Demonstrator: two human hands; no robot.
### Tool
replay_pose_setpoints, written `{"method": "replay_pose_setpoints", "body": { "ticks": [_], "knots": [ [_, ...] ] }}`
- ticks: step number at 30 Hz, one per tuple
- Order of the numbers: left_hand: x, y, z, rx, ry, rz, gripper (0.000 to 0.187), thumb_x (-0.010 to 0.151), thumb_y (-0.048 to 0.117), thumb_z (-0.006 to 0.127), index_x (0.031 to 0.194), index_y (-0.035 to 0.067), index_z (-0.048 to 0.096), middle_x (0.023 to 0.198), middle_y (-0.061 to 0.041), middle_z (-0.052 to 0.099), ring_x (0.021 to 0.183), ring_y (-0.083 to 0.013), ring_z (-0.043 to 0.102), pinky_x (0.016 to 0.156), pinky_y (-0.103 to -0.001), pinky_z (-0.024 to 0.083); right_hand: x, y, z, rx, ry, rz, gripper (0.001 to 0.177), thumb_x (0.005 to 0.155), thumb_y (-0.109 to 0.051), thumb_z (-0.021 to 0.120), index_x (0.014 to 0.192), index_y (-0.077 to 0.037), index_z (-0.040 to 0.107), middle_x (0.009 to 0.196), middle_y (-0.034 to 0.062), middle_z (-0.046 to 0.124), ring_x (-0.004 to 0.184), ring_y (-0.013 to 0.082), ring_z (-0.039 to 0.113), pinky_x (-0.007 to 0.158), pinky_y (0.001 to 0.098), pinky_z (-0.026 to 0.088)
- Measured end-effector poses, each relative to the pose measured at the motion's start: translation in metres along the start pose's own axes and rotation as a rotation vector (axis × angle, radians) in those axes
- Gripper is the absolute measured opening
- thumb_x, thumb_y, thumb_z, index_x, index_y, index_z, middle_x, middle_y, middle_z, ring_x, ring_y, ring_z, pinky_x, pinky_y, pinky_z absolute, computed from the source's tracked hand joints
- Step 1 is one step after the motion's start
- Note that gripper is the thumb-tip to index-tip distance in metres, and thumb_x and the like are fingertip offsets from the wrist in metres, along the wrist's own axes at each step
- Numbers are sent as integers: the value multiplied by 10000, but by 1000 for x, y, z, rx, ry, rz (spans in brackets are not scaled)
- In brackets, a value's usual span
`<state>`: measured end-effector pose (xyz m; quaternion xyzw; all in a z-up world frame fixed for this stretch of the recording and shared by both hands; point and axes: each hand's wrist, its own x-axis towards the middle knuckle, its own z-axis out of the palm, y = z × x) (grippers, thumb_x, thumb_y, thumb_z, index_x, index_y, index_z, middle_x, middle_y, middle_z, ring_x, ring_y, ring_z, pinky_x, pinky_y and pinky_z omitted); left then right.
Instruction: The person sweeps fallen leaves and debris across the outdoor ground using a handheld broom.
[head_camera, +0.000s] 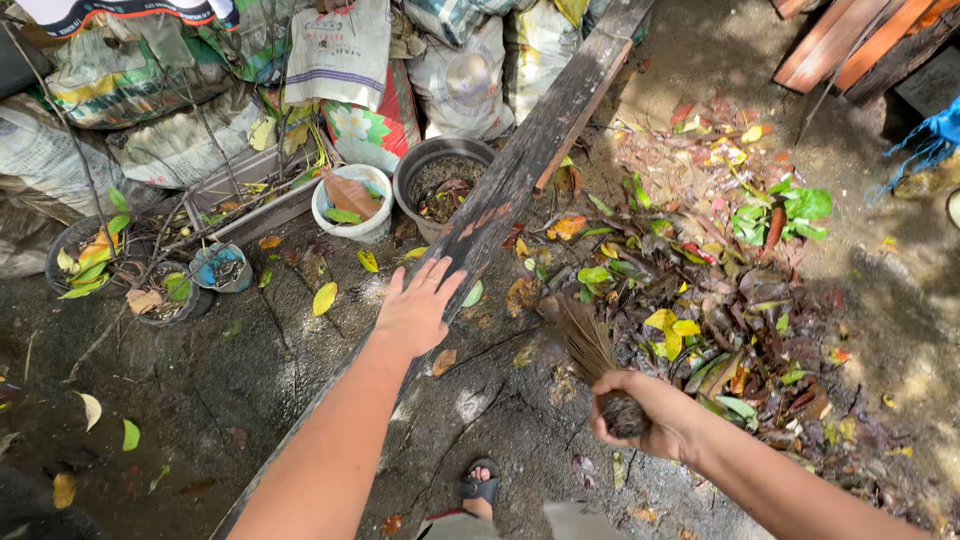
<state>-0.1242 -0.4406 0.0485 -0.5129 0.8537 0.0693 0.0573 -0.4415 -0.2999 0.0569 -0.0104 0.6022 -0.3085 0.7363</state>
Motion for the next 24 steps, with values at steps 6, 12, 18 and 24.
{"method": "replay_pose_setpoints", "body": {
  "ticks": [6,12,18,24],
  "knots": [
    [8,12,5,-7,50,36,916,790,212,759,1559,259,262,1655,-48,200,1521,-226,195,1193,-569,142,20,16,24,-94,-299,254,168,840,-61,687,904,-4,542,770,157,599,612,224,604,499,312,567],
    [-12,34,0,45,-85,33,945,789,288,770,1559,235,224,1650,-27,186,1522,-213,189,1236,-565,110,145,61,47,129,-490,442,184,830,-23,637,928,88,528,812,173,580,668,228,604,532,279,562],
    [-10,31,-14,49,-26,11,917,786,241,755,1553,244,252,1647,-19,204,1520,-212,200,1212,-555,159,161,-34,-9,438,14,43,266,886,7,577,1095,39,416,890,183,527,700,183,540,524,201,481],
    [5,44,-4,42,95,71,823,832,215,718,1543,255,306,1634,-27,254,1512,-219,240,1194,-578,195,89,-70,-45,556,-209,-45,348,786,-50,579,1071,7,388,833,127,524,655,180,558,484,245,530]
  ]
}}
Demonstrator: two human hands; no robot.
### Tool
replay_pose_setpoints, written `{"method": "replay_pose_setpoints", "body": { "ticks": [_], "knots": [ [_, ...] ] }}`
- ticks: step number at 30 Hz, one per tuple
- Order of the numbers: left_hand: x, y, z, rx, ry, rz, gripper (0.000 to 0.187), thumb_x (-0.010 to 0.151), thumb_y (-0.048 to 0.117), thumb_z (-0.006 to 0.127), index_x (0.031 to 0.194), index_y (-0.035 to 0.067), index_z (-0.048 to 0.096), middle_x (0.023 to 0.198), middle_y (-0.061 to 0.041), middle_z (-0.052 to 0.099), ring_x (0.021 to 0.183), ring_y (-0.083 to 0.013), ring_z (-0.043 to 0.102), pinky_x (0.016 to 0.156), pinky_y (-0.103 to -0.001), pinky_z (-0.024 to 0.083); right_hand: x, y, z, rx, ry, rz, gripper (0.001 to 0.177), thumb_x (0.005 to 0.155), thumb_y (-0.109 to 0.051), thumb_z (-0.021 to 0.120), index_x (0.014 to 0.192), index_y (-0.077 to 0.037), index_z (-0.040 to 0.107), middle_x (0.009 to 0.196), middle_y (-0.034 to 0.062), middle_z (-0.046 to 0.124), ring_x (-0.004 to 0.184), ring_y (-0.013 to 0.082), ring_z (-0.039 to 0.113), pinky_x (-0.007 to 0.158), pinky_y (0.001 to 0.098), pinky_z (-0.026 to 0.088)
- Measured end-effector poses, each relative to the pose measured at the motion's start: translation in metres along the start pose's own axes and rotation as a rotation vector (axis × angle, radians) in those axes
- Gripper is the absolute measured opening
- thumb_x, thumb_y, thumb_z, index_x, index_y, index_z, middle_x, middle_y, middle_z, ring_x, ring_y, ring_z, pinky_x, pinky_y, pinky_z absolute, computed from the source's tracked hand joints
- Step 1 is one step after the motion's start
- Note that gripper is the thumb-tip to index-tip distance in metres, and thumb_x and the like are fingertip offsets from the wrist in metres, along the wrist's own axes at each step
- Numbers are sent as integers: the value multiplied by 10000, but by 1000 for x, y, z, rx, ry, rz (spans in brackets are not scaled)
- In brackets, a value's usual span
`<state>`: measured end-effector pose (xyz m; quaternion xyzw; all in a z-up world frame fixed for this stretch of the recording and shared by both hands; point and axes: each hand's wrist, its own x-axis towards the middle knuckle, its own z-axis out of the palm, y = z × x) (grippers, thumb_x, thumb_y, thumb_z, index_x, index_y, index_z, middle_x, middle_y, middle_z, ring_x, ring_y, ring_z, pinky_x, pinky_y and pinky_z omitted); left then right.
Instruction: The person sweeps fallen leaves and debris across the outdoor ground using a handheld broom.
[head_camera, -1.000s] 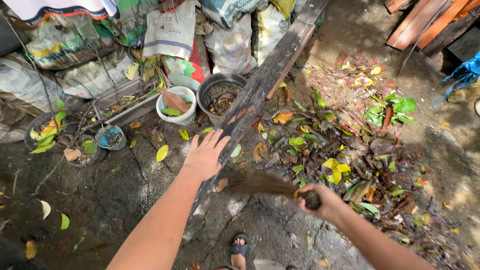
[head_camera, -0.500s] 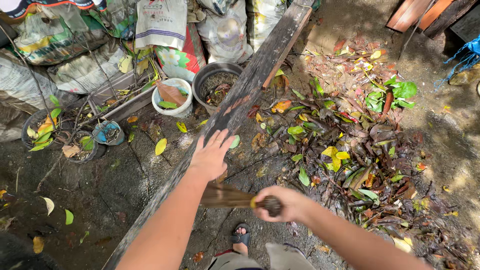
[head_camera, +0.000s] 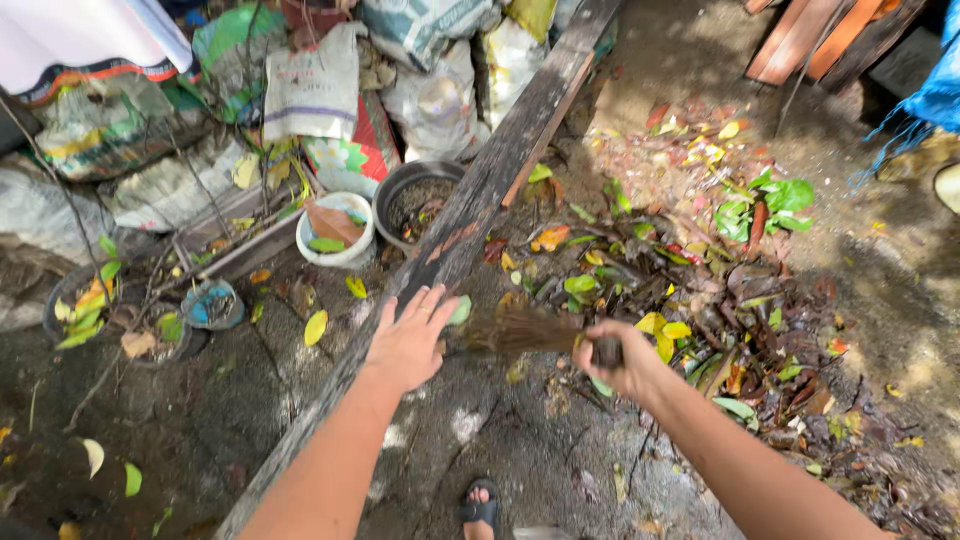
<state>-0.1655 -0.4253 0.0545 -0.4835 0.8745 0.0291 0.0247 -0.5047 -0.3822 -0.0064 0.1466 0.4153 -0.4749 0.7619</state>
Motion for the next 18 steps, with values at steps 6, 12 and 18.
{"method": "replay_pose_setpoints", "body": {
  "ticks": [6,12,18],
  "knots": [
    [27,-1,-22,9,-57,-30,905,775,242,740,1540,232,256,1639,-34,204,1519,-213,205,1202,-562,180,-81,69,31,-384,71,68,287,777,16,653,978,-47,458,790,140,572,635,205,566,501,278,535],
    [36,-1,-43,64,-57,-12,889,784,210,723,1543,250,261,1651,-39,179,1516,-198,200,1197,-556,181,21,110,30,-305,-289,596,280,820,-5,688,986,46,469,809,138,552,655,215,607,555,285,578],
    [43,4,-49,79,-73,72,926,772,215,718,1578,259,265,1680,-19,196,1506,-197,177,1187,-570,157,130,98,21,-97,-91,214,366,767,34,627,1061,-18,415,877,130,512,669,183,540,479,245,492]
  ]
}}
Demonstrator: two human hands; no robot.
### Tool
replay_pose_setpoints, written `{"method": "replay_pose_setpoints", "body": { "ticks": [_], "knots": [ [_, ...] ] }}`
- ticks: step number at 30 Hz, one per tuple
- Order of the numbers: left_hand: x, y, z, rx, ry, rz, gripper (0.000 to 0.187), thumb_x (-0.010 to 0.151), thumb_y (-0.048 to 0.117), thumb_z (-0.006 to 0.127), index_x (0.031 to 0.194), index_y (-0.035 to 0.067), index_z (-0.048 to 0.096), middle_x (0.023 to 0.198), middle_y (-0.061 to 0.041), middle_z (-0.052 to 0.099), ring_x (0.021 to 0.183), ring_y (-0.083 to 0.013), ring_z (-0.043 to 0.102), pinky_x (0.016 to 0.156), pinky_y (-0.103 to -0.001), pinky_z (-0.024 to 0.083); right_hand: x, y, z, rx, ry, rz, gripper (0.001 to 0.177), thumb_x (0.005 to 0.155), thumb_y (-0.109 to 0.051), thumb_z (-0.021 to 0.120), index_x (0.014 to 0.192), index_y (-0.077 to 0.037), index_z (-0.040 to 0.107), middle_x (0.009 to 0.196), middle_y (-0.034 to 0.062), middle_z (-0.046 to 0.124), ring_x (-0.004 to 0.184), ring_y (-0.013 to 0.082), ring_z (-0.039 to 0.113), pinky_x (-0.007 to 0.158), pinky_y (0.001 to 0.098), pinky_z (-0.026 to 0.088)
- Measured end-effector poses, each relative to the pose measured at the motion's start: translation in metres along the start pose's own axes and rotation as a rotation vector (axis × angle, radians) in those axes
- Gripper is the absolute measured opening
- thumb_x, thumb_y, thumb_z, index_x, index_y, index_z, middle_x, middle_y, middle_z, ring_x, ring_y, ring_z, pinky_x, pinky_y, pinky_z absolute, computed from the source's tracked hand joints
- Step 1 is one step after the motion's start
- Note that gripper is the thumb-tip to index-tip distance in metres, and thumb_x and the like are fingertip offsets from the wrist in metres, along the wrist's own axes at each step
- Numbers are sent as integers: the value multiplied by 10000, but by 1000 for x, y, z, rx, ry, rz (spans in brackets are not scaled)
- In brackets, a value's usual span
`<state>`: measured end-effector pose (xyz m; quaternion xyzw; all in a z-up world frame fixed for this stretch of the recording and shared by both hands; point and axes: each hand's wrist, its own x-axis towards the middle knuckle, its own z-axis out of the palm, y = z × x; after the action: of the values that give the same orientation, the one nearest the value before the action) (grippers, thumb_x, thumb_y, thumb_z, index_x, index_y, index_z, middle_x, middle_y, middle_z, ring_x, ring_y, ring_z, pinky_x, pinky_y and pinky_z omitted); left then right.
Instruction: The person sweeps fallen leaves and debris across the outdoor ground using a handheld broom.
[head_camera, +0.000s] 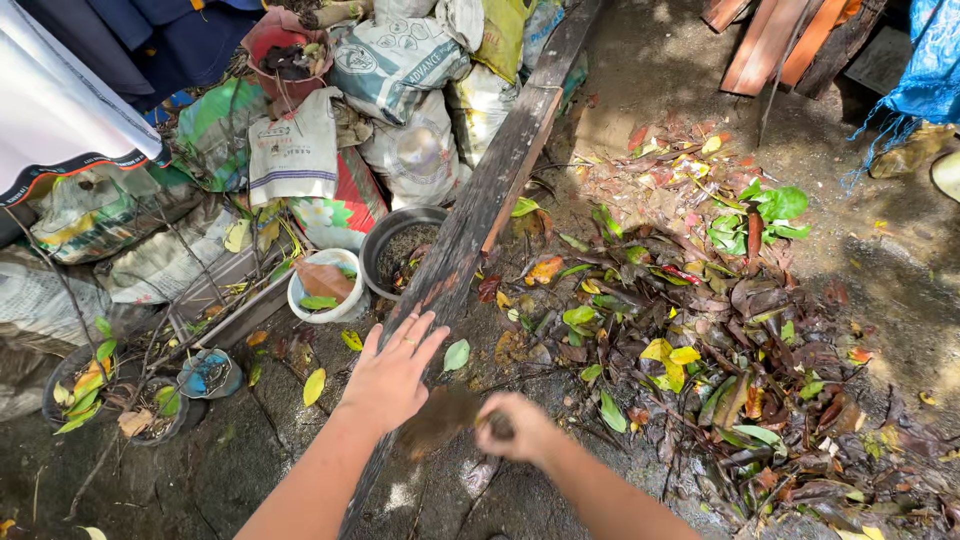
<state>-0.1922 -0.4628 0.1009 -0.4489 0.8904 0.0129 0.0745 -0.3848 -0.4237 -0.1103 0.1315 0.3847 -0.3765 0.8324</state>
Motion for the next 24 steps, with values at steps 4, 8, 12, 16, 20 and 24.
{"method": "replay_pose_setpoints", "body": {
  "ticks": [4,8,12,16,20,24],
  "knots": [
    [5,1,1,14,37,19,861,787,217,709,1535,216,283,1630,-41,228,1510,-200,204,1188,-562,188,-34,-91,-43,325,15,-225,446,826,47,568,1219,42,356,921,122,477,672,158,498,497,218,486],
    [16,10,5,-30,26,48,871,779,233,736,1525,218,286,1617,-49,236,1499,-222,208,1193,-561,175,-96,-135,-78,335,41,-358,481,816,-5,580,1242,78,373,885,113,477,655,151,504,488,215,501],
    [28,16,9,-36,38,81,886,781,226,745,1534,229,278,1627,-46,230,1494,-218,224,1197,-557,168,-162,-119,-54,316,90,-397,433,818,-32,576,1178,-18,335,875,123,499,683,175,552,497,214,513],
    [47,14,-1,-36,38,59,882,800,228,732,1547,240,264,1636,-25,230,1504,-206,228,1216,-540,164,-219,-28,13,-76,122,-293,521,784,15,667,1196,-188,422,747,109,560,588,225,563,491,315,511],
    [64,12,-13,17,43,74,920,796,231,744,1569,237,244,1665,-45,196,1507,-214,198,1207,-555,138,-196,11,43,-101,-1,-25,667,748,53,710,1292,-268,495,768,135,582,585,246,575,505,338,506],
    [81,23,-30,44,-17,73,909,800,239,744,1554,245,235,1647,-27,198,1521,-196,195,1218,-548,158,-75,-26,33,39,-91,84,489,755,48,673,1150,-179,497,827,143,579,708,244,585,545,290,521]
  ]
}}
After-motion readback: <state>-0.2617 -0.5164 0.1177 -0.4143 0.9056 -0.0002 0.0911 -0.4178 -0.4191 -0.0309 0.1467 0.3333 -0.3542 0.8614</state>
